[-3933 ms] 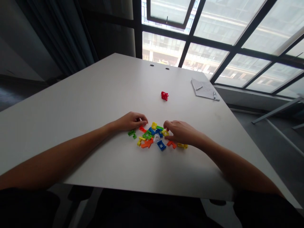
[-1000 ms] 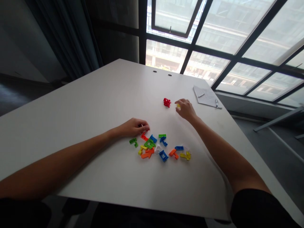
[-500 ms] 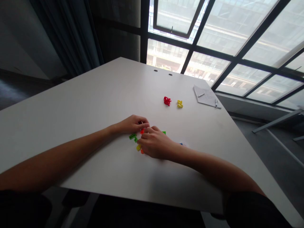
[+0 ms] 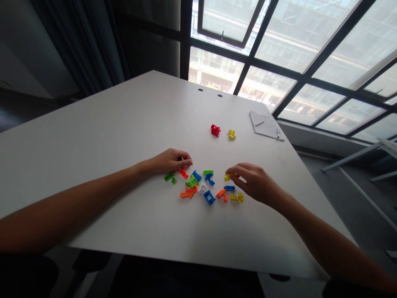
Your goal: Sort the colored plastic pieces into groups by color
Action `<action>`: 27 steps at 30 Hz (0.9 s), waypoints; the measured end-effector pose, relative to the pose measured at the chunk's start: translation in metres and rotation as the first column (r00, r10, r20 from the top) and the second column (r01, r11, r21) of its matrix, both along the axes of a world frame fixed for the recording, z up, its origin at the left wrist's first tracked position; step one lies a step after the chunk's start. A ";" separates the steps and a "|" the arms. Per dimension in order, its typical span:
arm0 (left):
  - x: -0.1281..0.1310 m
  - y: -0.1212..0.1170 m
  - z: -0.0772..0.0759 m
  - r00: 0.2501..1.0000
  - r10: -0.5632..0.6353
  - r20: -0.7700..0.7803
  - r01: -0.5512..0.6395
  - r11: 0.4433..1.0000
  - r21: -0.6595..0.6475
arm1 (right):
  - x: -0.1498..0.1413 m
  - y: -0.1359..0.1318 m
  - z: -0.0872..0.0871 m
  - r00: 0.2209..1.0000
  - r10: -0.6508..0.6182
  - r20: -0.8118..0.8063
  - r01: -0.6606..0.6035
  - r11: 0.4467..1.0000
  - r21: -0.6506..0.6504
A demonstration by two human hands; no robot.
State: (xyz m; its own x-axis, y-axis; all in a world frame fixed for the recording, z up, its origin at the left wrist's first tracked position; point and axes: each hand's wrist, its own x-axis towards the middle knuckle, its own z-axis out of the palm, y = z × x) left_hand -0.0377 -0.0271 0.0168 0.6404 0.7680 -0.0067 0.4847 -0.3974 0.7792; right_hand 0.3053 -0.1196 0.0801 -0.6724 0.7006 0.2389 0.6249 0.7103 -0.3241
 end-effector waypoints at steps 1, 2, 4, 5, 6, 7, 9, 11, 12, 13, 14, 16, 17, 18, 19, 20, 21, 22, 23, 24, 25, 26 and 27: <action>0.000 0.000 0.000 1.000 0.003 -0.001 -0.003 1.000 0.004 | 0.011 -0.007 -0.007 1.000 -0.016 -0.007 0.016 1.000 -0.007; 0.000 0.001 -0.001 1.000 0.005 -0.002 -0.005 1.000 0.009 | 0.020 -0.014 -0.015 0.999 -0.035 -0.018 0.035 0.999 -0.008; 0.000 0.001 -0.002 1.000 0.005 -0.005 -0.005 1.000 0.016 | 0.031 -0.030 -0.031 0.998 -0.044 -0.034 0.045 0.999 0.020; 0.000 0.002 -0.003 1.000 0.003 -0.006 -0.003 1.000 0.019 | 0.035 -0.038 -0.039 0.999 -0.036 -0.030 0.037 0.998 0.050; 0.000 0.002 -0.004 1.000 0.001 -0.007 -0.001 1.000 0.022 | 0.037 -0.045 -0.046 1.000 -0.022 -0.022 0.023 0.996 0.085; -0.001 0.003 -0.005 1.000 0.000 -0.008 0.000 1.000 0.026 | 0.038 -0.051 -0.052 1.000 -0.005 -0.016 0.007 0.992 0.123; -0.001 0.004 -0.006 1.000 -0.003 -0.016 0.004 1.000 0.030 | 0.039 -0.060 -0.061 1.000 0.024 -0.016 -0.021 0.983 0.183; -0.002 0.004 -0.006 0.999 -0.008 -0.032 0.008 1.000 0.029 | 0.039 -0.064 -0.065 0.998 0.047 -0.031 -0.039 0.977 0.211; -0.002 0.004 -0.006 0.999 -0.009 -0.039 0.010 1.000 0.028 | 0.038 -0.066 -0.066 0.998 0.057 -0.036 -0.049 0.977 0.209; -0.002 0.004 -0.006 0.999 -0.010 -0.044 0.011 1.000 0.026 | 0.038 -0.067 -0.066 0.997 0.065 -0.036 -0.056 0.979 0.196; -0.002 0.004 -0.006 0.999 -0.009 -0.044 0.010 1.000 0.025 | 0.038 -0.067 -0.067 0.997 0.068 -0.035 -0.061 0.982 0.177; -0.002 0.003 -0.005 0.999 -0.002 -0.033 0.003 1.000 0.021 | 0.036 -0.069 -0.068 0.997 0.067 -0.028 -0.062 0.989 0.137; -0.001 0.002 -0.004 1.000 0.002 -0.027 -0.002 1.000 0.017 | 0.035 -0.071 -0.068 0.998 0.063 -0.021 -0.060 0.990 0.124; -0.001 0.002 -0.003 1.000 0.008 -0.022 -0.007 1.000 0.015 | 0.035 -0.072 -0.069 0.998 0.062 -0.016 -0.060 0.991 0.119; 0.000 0.001 -0.003 1.000 0.012 -0.020 -0.011 1.000 0.014 | 0.034 -0.073 -0.069 0.998 0.067 -0.012 -0.065 0.991 0.120; 0.000 0.001 -0.002 1.000 0.015 -0.020 -0.014 1.000 0.015 | 0.033 -0.074 -0.068 0.997 0.077 -0.013 -0.075 0.989 0.125; 0.001 0.001 -0.002 1.000 0.017 -0.024 -0.017 1.000 0.016 | 0.033 -0.074 -0.066 0.996 0.087 -0.019 -0.084 0.988 0.133; 0.001 0.001 -0.002 0.999 0.019 -0.029 -0.019 1.000 0.017 | 0.034 -0.073 -0.062 0.995 0.095 -0.032 -0.089 0.986 0.142; 0.001 0.001 -0.002 0.999 0.020 -0.033 -0.019 1.000 0.018 | 0.035 -0.070 -0.057 0.994 0.097 -0.050 -0.089 0.985 0.150; 0.001 0.001 -0.002 0.999 0.020 -0.036 -0.019 1.000 0.020 | 0.037 -0.064 -0.051 0.993 0.090 -0.071 -0.078 0.985 0.155; 0.001 0.002 -0.003 0.999 0.020 -0.037 -0.019 1.000 0.021 | 0.039 -0.055 -0.044 0.994 0.067 -0.090 -0.053 0.986 0.157; 0.001 0.002 -0.003 0.999 0.018 -0.038 -0.017 1.000 0.022 | 0.042 -0.043 -0.037 0.994 0.033 -0.104 -0.016 0.988 0.156; 0.000 0.002 -0.004 0.999 0.016 -0.038 -0.015 1.000 0.022 | 0.045 -0.027 -0.031 0.994 -0.019 -0.104 0.035 0.989 0.145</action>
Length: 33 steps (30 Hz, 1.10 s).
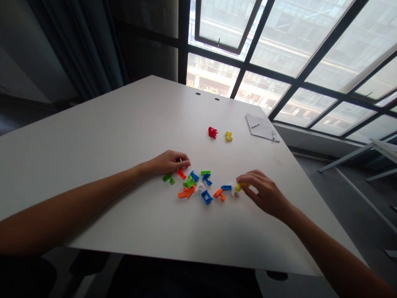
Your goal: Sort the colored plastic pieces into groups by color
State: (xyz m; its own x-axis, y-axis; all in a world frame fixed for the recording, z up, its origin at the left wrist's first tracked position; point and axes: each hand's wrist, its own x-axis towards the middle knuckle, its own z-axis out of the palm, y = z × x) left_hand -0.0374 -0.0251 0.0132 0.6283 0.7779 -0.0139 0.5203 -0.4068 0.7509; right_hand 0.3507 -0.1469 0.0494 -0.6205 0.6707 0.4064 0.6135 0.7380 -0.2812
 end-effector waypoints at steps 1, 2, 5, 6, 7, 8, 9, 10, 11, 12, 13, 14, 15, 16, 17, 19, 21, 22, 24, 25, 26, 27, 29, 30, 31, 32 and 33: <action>0.000 0.000 0.000 1.000 -0.003 0.001 0.003 1.000 0.001 | 0.003 0.019 0.004 0.997 -0.071 0.015 0.071 0.997 -0.015; -0.001 0.000 -0.001 1.000 -0.005 0.001 0.005 1.000 0.002 | 0.007 0.040 0.007 0.989 -0.143 0.036 0.145 0.989 -0.036; -0.001 0.000 0.000 1.000 -0.008 0.004 0.008 1.000 0.005 | 0.014 0.110 0.001 0.924 -0.367 0.108 0.376 0.923 -0.081; -0.001 0.000 0.000 1.000 -0.008 0.007 0.008 1.000 0.005 | 0.014 0.131 -0.004 0.890 -0.435 0.138 0.447 0.891 -0.077; -0.001 -0.001 0.000 1.000 -0.008 0.009 0.008 1.000 0.004 | 0.014 0.151 -0.010 0.859 -0.484 0.167 0.499 0.864 -0.062; 0.000 -0.001 0.001 1.000 -0.009 0.011 0.009 1.000 0.004 | 0.013 0.167 -0.017 0.832 -0.524 0.183 0.539 0.841 -0.046; 0.000 -0.001 0.001 1.000 -0.010 0.012 0.010 1.000 0.005 | 0.012 0.181 -0.024 0.809 -0.557 0.187 0.573 0.819 -0.042; 0.000 -0.001 0.001 1.000 -0.012 0.013 0.012 1.000 0.005 | 0.010 0.191 -0.030 0.789 -0.587 0.181 0.603 0.796 -0.045; 0.000 0.000 0.001 1.000 -0.013 0.015 0.013 1.000 0.004 | 0.008 0.199 -0.036 0.777 -0.607 0.163 0.622 0.781 -0.054; 0.000 0.000 0.000 1.000 -0.015 0.018 0.015 1.000 0.001 | 0.007 0.204 -0.042 0.771 -0.622 0.137 0.633 0.771 -0.066; 0.000 0.000 0.000 1.000 -0.017 0.021 0.017 1.000 -0.002 | 0.006 0.208 -0.048 0.770 -0.630 0.105 0.638 0.766 -0.079; -0.001 0.000 -0.001 1.000 -0.018 0.024 0.018 1.000 -0.006 | 0.006 0.210 -0.053 0.771 -0.632 0.069 0.636 0.766 -0.089; -0.001 0.001 -0.002 0.999 -0.019 0.027 0.019 1.000 -0.010 | 0.006 0.211 -0.058 0.772 -0.634 0.032 0.634 0.767 -0.096; -0.001 0.001 -0.002 0.999 -0.020 0.028 0.020 1.000 -0.011 | 0.007 0.212 -0.062 0.771 -0.637 -0.003 0.634 0.767 -0.101; -0.002 0.001 -0.003 0.999 -0.021 0.027 0.021 1.000 -0.010 | 0.008 0.212 -0.066 0.767 -0.640 -0.037 0.634 0.766 -0.104; -0.002 0.001 -0.004 0.999 -0.022 0.025 0.022 1.000 -0.008 | 0.011 0.211 -0.074 0.764 -0.640 -0.087 0.631 0.768 -0.109; -0.003 0.000 -0.003 0.999 -0.020 0.027 0.020 1.000 -0.007 | 0.013 0.210 -0.081 0.772 -0.627 -0.106 0.619 0.779 -0.100; -0.003 0.000 -0.003 0.999 -0.018 0.031 0.018 1.000 -0.007 | 0.013 0.210 -0.083 0.779 -0.618 -0.105 0.612 0.786 -0.088; -0.002 -0.001 -0.002 0.999 -0.014 0.040 0.014 1.000 -0.009 | 0.011 0.207 -0.087 0.791 -0.603 -0.102 0.602 0.797 -0.047; -0.002 -0.001 -0.001 0.999 -0.013 0.042 0.014 1.000 -0.010 | 0.010 0.205 -0.088 0.794 -0.599 -0.102 0.601 0.799 -0.017; -0.002 -0.001 0.000 0.999 -0.014 0.042 0.014 1.000 -0.011 | 0.009 0.203 -0.088 0.795 -0.598 -0.100 0.602 0.798 0.019; -0.002 -0.002 0.000 0.999 -0.016 0.038 0.016 1.000 -0.013 | 0.007 0.200 -0.088 0.793 -0.601 -0.095 0.607 0.792 0.058; -0.003 -0.002 0.001 0.999 -0.020 0.030 0.020 1.000 -0.010 | 0.005 0.193 -0.087 0.780 -0.622 -0.070 0.626 0.769 0.129; -0.003 -0.002 0.001 0.999 -0.023 0.028 0.023 1.000 -0.006 | 0.004 0.189 -0.086 0.768 -0.638 -0.053 0.637 0.755 0.153; -0.003 -0.002 0.001 0.999 -0.025 0.027 0.025 1.000 -0.003 | 0.003 0.186 -0.085 0.757 -0.653 -0.036 0.648 0.743 0.164; -0.003 -0.002 0.001 0.999 -0.028 0.028 0.028 1.000 -0.001 | 0.003 0.184 -0.084 0.746 -0.665 -0.018 0.659 0.735 0.164; -0.003 -0.002 0.001 0.999 -0.029 0.032 0.029 1.000 0.000 | 0.002 0.182 -0.083 0.739 -0.674 -0.001 0.666 0.730 0.155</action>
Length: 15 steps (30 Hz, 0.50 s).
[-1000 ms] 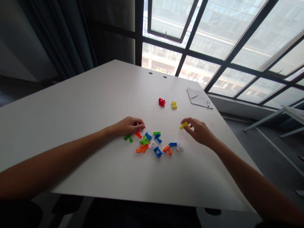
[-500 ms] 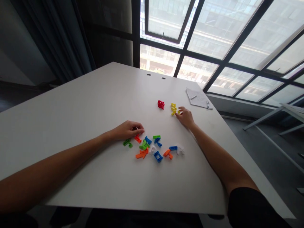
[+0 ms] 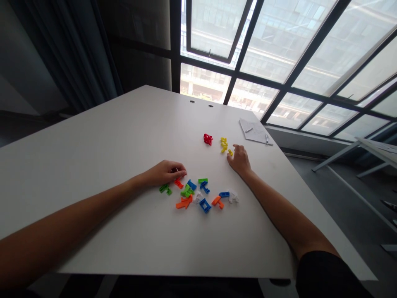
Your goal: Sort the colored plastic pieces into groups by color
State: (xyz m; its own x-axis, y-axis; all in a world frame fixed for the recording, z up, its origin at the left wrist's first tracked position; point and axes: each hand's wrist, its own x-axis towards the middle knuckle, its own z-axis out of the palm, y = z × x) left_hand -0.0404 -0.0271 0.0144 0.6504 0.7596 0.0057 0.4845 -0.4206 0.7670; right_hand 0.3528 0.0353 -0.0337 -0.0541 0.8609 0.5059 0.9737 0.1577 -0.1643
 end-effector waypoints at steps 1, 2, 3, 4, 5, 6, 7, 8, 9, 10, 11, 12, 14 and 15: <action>0.000 0.000 0.000 1.000 0.000 0.004 0.000 1.000 -0.001 | 0.000 0.000 0.001 1.000 -0.005 0.002 0.005 1.000 -0.021; 0.000 0.000 0.000 1.000 0.002 0.008 -0.002 1.000 -0.002 | -0.001 0.001 0.002 1.000 -0.004 -0.001 0.004 0.999 -0.043; 0.000 0.001 -0.001 1.000 0.004 0.012 -0.004 1.000 -0.004 | -0.001 0.003 0.003 1.000 0.002 -0.007 -0.002 0.998 -0.061; 0.000 0.001 -0.001 1.000 0.008 0.015 -0.008 1.000 -0.006 | -0.002 0.005 0.005 1.000 0.011 -0.017 -0.012 0.997 -0.077; 0.000 0.001 -0.001 1.000 0.011 0.016 -0.011 1.000 -0.008 | -0.003 0.009 0.006 0.999 0.022 -0.029 -0.024 0.996 -0.088; 0.000 0.001 -0.001 1.000 0.015 0.017 -0.015 1.000 -0.010 | -0.005 0.012 0.008 0.999 0.031 -0.043 -0.035 0.995 -0.094; 0.001 0.001 -0.002 1.000 0.017 0.019 -0.016 1.000 -0.011 | -0.007 0.014 0.010 0.998 0.036 -0.055 -0.041 0.995 -0.093; 0.001 0.001 -0.002 1.000 0.017 0.021 -0.017 1.000 -0.012 | -0.008 0.015 0.011 0.997 0.034 -0.064 -0.039 0.996 -0.084; 0.001 0.001 -0.002 1.000 0.017 0.024 -0.016 1.000 -0.011 | -0.010 0.015 0.013 0.997 0.030 -0.064 -0.035 0.997 -0.069; 0.001 0.001 -0.002 1.000 0.016 0.026 -0.016 1.000 -0.011 | -0.012 0.014 0.014 0.998 0.029 -0.054 -0.031 0.998 -0.048; 0.001 0.001 -0.001 1.000 0.015 0.025 -0.015 1.000 -0.011 | -0.014 0.011 0.015 0.999 0.035 -0.032 -0.036 0.999 -0.026; 0.001 0.001 -0.001 1.000 0.015 0.021 -0.015 1.000 -0.010 | -0.015 0.008 0.015 0.998 0.055 0.000 -0.055 0.998 -0.007; 0.001 0.001 0.000 1.000 0.014 0.006 -0.014 1.000 -0.005 | -0.016 0.002 0.016 0.989 0.126 0.077 -0.127 0.992 0.007; 0.001 0.001 0.000 1.000 0.012 -0.003 -0.012 1.000 -0.001 | -0.016 0.000 0.016 0.981 0.161 0.108 -0.162 0.987 0.001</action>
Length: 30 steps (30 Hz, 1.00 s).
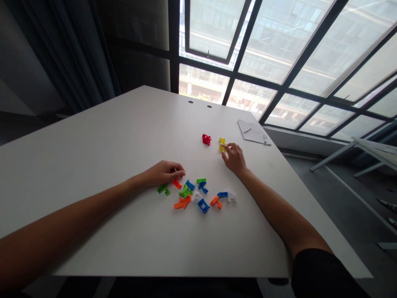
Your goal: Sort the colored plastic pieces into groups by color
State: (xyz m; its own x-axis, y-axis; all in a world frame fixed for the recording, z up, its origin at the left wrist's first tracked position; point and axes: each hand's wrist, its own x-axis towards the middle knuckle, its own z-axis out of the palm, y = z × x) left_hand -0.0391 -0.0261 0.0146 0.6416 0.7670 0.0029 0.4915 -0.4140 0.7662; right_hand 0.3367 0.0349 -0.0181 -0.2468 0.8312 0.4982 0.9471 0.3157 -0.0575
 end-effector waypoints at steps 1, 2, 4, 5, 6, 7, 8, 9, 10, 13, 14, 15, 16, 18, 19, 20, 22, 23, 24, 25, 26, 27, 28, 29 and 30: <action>0.000 0.000 0.000 1.000 -0.003 -0.007 0.003 1.000 0.003 | 0.000 -0.001 0.000 0.999 0.023 0.023 -0.023 1.000 -0.009; 0.000 0.000 0.000 1.000 -0.006 -0.011 0.006 1.000 0.005 | 0.001 -0.002 -0.001 0.999 0.030 0.038 -0.029 0.999 -0.024; 0.000 0.000 0.000 1.000 -0.008 -0.011 0.008 1.000 0.004 | 0.001 0.000 -0.001 0.999 -0.002 0.048 0.004 0.998 -0.055; 0.000 0.000 0.000 1.000 -0.006 -0.008 0.006 1.000 0.003 | 0.002 0.001 -0.001 0.999 -0.027 0.047 0.030 0.997 -0.065; 0.000 0.000 0.000 1.000 -0.003 -0.004 0.003 1.000 0.002 | 0.002 0.002 -0.001 0.998 -0.050 0.043 0.053 0.996 -0.068; 0.000 0.000 0.000 1.000 -0.001 0.000 0.001 1.000 0.002 | 0.002 0.002 0.000 0.997 -0.066 0.039 0.069 0.996 -0.064; 0.000 0.000 0.000 1.000 0.001 0.005 -0.001 1.000 0.001 | 0.001 0.001 0.001 0.997 -0.069 0.035 0.071 0.996 -0.055; 0.000 0.000 0.000 1.000 0.004 0.009 -0.004 1.000 0.000 | 0.001 -0.001 0.002 0.998 -0.059 0.035 0.060 0.997 -0.043; 0.000 -0.001 0.000 1.000 0.007 0.012 -0.007 1.000 -0.002 | 0.000 -0.005 0.002 0.999 -0.035 0.039 0.036 0.999 -0.032; 0.001 -0.002 0.001 1.000 0.014 0.020 -0.014 1.000 -0.008 | 0.002 -0.024 0.005 0.994 0.078 0.074 -0.077 0.997 -0.023; 0.001 -0.002 0.001 1.000 0.016 0.020 -0.016 1.000 -0.011 | 0.004 -0.033 0.005 0.989 0.119 0.086 -0.116 0.993 -0.035; 0.001 -0.002 0.001 1.000 0.018 0.018 -0.017 1.000 -0.014 | 0.007 -0.041 0.005 0.983 0.159 0.093 -0.154 0.987 -0.056; 0.001 -0.002 0.001 1.000 0.018 0.015 -0.018 1.000 -0.015 | 0.010 -0.050 0.006 0.976 0.196 0.095 -0.188 0.979 -0.081; 0.001 -0.001 0.001 1.000 0.013 0.007 -0.013 1.000 -0.011 | 0.017 -0.065 0.008 0.963 0.253 0.093 -0.241 0.963 -0.122; 0.001 -0.001 0.000 1.000 0.007 0.004 -0.007 1.000 -0.006 | 0.020 -0.072 0.010 0.958 0.273 0.090 -0.260 0.956 -0.132; 0.000 -0.001 -0.001 1.000 0.002 0.003 -0.002 1.000 0.000 | 0.021 -0.078 0.013 0.953 0.292 0.083 -0.279 0.951 -0.136; 0.000 0.000 -0.001 1.000 -0.003 0.004 0.003 1.000 0.009 | 0.019 -0.088 0.022 0.942 0.332 0.042 -0.324 0.935 -0.143; 0.001 0.000 -0.002 1.000 0.000 0.007 0.000 1.000 0.011 | 0.014 -0.092 0.029 0.933 0.360 0.001 -0.355 0.920 -0.166; 0.001 0.000 -0.002 1.000 0.004 0.009 -0.004 1.000 0.011 | 0.007 -0.096 0.036 0.917 0.396 -0.048 -0.397 0.894 -0.208; 0.001 0.000 -0.002 1.000 0.011 0.010 -0.011 1.000 0.008 | -0.001 -0.101 0.043 0.896 0.432 -0.100 -0.443 0.858 -0.260; 0.001 0.000 -0.001 1.000 0.016 0.009 -0.016 1.000 0.005 | -0.012 -0.106 0.051 0.867 0.476 -0.149 -0.497 0.802 -0.330; 0.001 -0.001 -0.001 1.000 0.020 0.008 -0.020 1.000 0.001 | -0.023 -0.110 0.058 0.832 0.526 -0.177 -0.551 0.741 -0.384; 0.001 -0.001 -0.001 1.000 0.022 0.007 -0.022 1.000 0.000 | -0.035 -0.115 0.064 0.806 0.566 -0.175 -0.583 0.706 -0.403; 0.001 -0.001 -0.001 1.000 0.023 0.005 -0.023 1.000 0.002 | -0.047 -0.118 0.069 0.787 0.598 -0.152 -0.601 0.687 -0.408; 0.001 -0.001 -0.001 1.000 0.022 0.005 -0.022 1.000 0.005 | -0.057 -0.121 0.073 0.775 0.622 -0.114 -0.607 0.680 -0.412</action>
State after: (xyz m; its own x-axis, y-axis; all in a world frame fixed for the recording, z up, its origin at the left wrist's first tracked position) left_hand -0.0382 -0.0266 0.0133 0.6244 0.7811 0.0096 0.4972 -0.4069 0.7663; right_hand 0.2794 -0.0864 0.0548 -0.7846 0.6049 0.1361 0.5524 0.7817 -0.2895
